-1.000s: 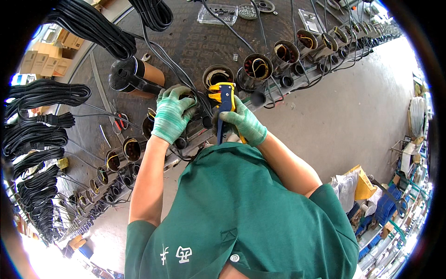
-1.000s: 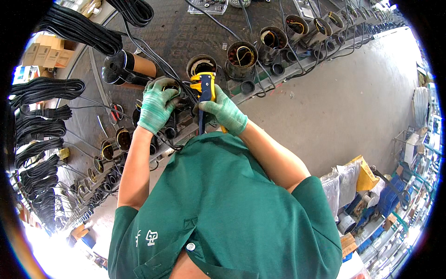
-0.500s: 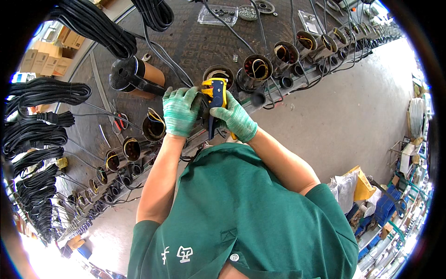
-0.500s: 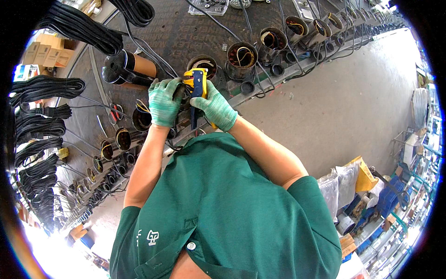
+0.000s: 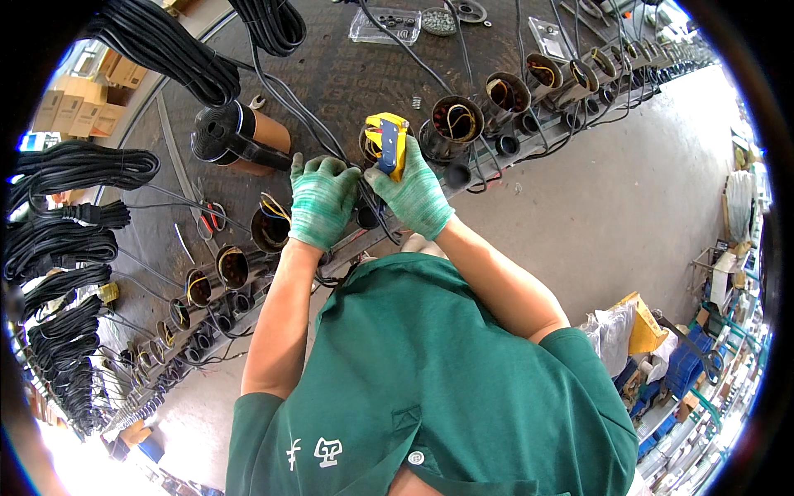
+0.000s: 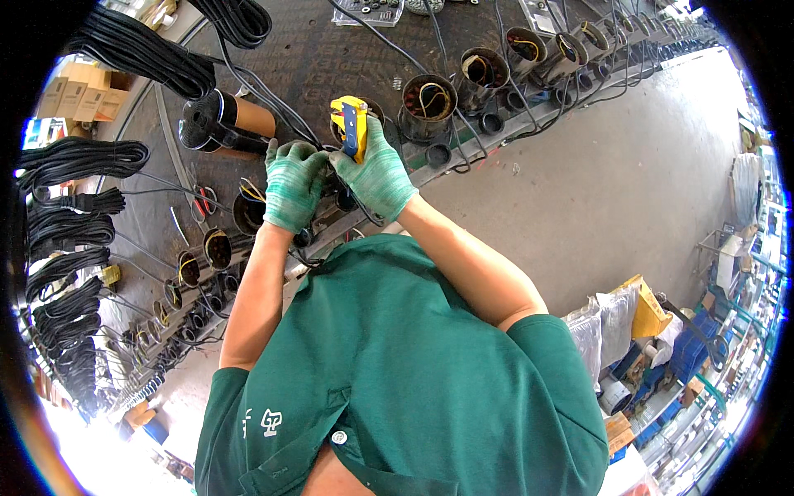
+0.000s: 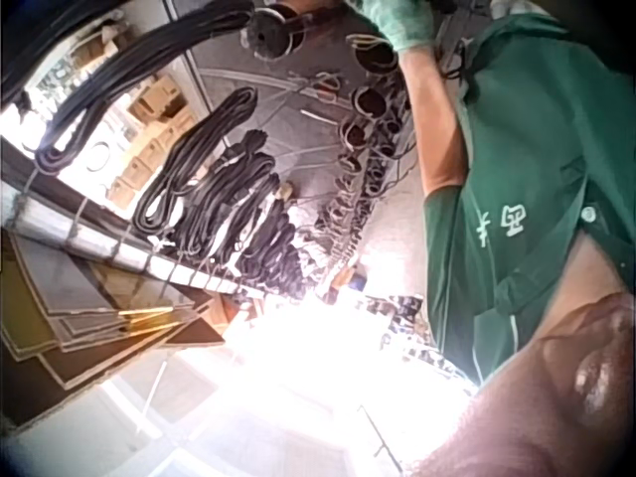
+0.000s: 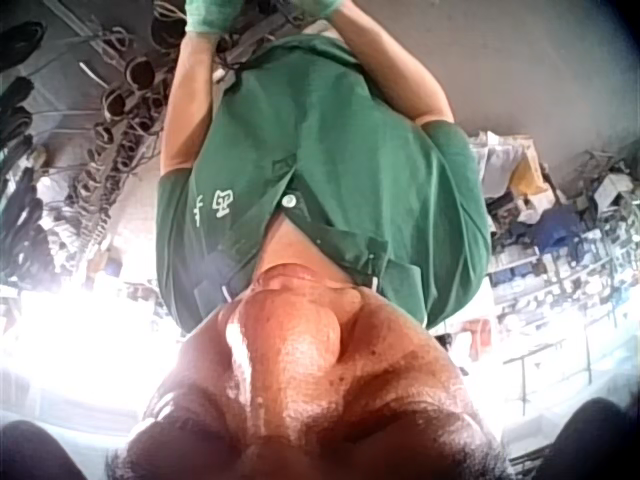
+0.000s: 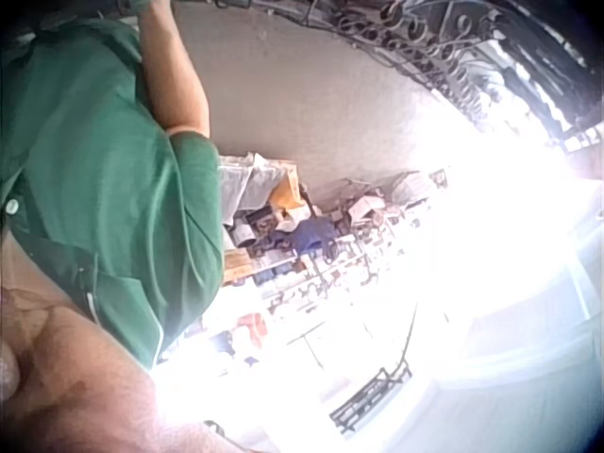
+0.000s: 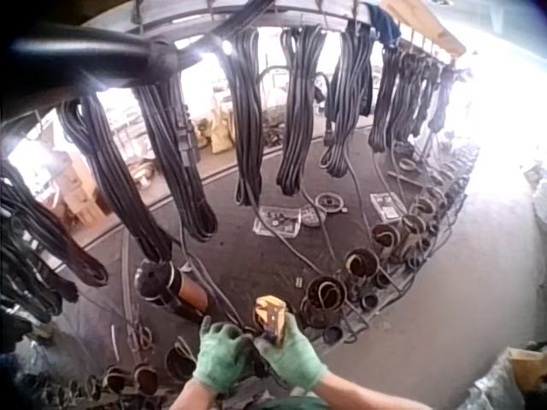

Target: The person uses a yellow and blue wire stripper to remove the outer insulation from multiple black cables. They repeatedly pull the cables through a row of metal holders on a workbench, strip a section of the sheathing, and then move to the next cable in the sequence.

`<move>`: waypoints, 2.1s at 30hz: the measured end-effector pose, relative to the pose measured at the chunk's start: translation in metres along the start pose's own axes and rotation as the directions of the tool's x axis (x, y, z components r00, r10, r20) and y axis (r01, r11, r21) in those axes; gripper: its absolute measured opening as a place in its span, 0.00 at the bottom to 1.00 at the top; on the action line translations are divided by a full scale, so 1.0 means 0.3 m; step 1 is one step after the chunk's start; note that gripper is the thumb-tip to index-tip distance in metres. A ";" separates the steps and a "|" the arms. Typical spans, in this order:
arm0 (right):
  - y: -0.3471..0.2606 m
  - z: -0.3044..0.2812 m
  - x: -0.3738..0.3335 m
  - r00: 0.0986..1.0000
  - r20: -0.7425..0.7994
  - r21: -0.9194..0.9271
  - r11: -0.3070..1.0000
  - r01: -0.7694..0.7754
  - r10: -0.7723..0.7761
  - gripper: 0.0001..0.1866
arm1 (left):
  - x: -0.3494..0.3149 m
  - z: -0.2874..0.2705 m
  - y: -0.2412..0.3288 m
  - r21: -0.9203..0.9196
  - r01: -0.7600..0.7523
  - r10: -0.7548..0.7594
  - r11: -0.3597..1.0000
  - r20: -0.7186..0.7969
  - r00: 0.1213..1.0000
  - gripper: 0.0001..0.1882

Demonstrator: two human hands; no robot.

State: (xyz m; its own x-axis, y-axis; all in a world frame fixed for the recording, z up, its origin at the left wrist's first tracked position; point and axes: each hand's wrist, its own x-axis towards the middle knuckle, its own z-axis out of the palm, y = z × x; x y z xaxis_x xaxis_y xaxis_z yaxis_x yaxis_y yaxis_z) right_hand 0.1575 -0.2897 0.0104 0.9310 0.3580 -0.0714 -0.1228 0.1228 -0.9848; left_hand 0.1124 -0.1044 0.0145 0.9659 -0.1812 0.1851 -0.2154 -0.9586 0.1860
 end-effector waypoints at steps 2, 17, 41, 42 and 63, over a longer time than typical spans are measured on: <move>0.006 0.010 0.021 0.999 0.012 -0.043 0.999 -0.030 0.031 0.29 | 0.001 -0.015 0.003 -0.026 -0.024 0.024 0.999 0.021 0.999 0.13; 0.010 -0.093 -0.040 0.965 0.069 0.179 0.948 -0.263 0.255 0.27 | -0.037 0.036 -0.018 -0.236 0.020 -0.058 0.972 -0.152 0.987 0.14; 0.025 -0.088 -0.086 0.877 0.289 0.120 0.895 -0.430 0.383 0.26 | -0.031 0.033 -0.011 -0.159 0.002 -0.022 0.987 -0.126 0.992 0.10; 0.028 -0.091 -0.087 0.878 0.279 0.099 0.898 -0.429 0.389 0.26 | -0.030 0.034 -0.010 -0.151 -0.001 -0.018 0.989 -0.124 0.992 0.10; 0.010 -0.136 -0.148 0.872 0.294 0.151 0.882 -0.447 0.391 0.39 | -0.029 0.031 -0.006 -0.127 -0.041 0.022 0.991 -0.144 0.989 0.06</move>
State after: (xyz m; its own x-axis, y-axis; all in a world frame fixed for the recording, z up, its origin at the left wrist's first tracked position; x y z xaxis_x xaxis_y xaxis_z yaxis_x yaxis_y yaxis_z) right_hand 0.1298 -0.3431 0.0042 0.6628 0.6323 -0.4012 -0.5761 0.0884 -0.8126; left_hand 0.1058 -0.1031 0.0036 0.9300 -0.1686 0.3266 -0.2709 -0.9149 0.2994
